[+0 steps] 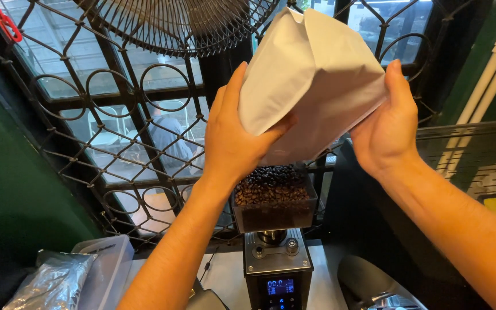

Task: The person pours coffee beans into a grinder, places a lid on the grinder, and then uses a portafilter and a scale to measure ground coffee.

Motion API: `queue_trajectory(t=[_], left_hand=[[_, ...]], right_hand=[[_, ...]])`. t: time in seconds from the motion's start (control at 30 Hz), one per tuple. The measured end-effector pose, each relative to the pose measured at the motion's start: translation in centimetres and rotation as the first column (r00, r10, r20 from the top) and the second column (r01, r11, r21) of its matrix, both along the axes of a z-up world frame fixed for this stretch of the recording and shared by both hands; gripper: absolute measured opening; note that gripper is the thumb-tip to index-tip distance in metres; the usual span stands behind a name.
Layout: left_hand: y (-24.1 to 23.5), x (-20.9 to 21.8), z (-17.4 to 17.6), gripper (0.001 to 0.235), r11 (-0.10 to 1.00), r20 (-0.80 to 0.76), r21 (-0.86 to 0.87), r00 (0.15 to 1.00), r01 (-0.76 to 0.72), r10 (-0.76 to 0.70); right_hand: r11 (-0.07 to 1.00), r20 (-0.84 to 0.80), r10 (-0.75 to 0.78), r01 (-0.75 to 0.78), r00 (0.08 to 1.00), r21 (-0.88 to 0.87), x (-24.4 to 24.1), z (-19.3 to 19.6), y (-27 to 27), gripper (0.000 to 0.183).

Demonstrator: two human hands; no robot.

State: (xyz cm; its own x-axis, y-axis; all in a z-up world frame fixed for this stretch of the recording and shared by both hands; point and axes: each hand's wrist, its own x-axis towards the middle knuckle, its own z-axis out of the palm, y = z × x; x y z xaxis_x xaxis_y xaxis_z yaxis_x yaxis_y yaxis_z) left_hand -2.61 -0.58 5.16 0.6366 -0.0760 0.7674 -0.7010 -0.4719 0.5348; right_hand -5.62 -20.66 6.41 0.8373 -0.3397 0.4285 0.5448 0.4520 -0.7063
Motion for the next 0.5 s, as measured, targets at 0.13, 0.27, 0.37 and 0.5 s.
queue_trajectory(t=[0.13,0.27,0.37,0.5], left_hand=[[0.6,0.6,-1.5,0.106,0.993,0.254,0.112,0.967,-0.029,0.000],[1.3,0.0,-2.5,0.109,0.939,0.474,0.340,0.871,-0.045,-0.130],[1.5,-2.0,-2.9,0.112,0.854,0.530,0.506,0.824,-0.117,-0.201],[1.4,-6.2,-3.1,0.088,0.680,0.637,0.657,0.722,-0.325,-0.270]], right_hand=[[0.991,-0.024,-0.081,0.078,0.996,-0.110,-0.9,-1.8,-3.0,0.026],[0.912,-0.093,-0.212,0.162,0.973,-0.377,-5.1,-2.2,-4.2,0.066],[0.843,-0.081,-0.230,0.157,0.970,-0.515,-8.4,-3.2,-5.5,0.086],[0.651,0.005,-0.245,0.169,0.969,-0.740,-12.8,-6.1,-7.1,0.119]])
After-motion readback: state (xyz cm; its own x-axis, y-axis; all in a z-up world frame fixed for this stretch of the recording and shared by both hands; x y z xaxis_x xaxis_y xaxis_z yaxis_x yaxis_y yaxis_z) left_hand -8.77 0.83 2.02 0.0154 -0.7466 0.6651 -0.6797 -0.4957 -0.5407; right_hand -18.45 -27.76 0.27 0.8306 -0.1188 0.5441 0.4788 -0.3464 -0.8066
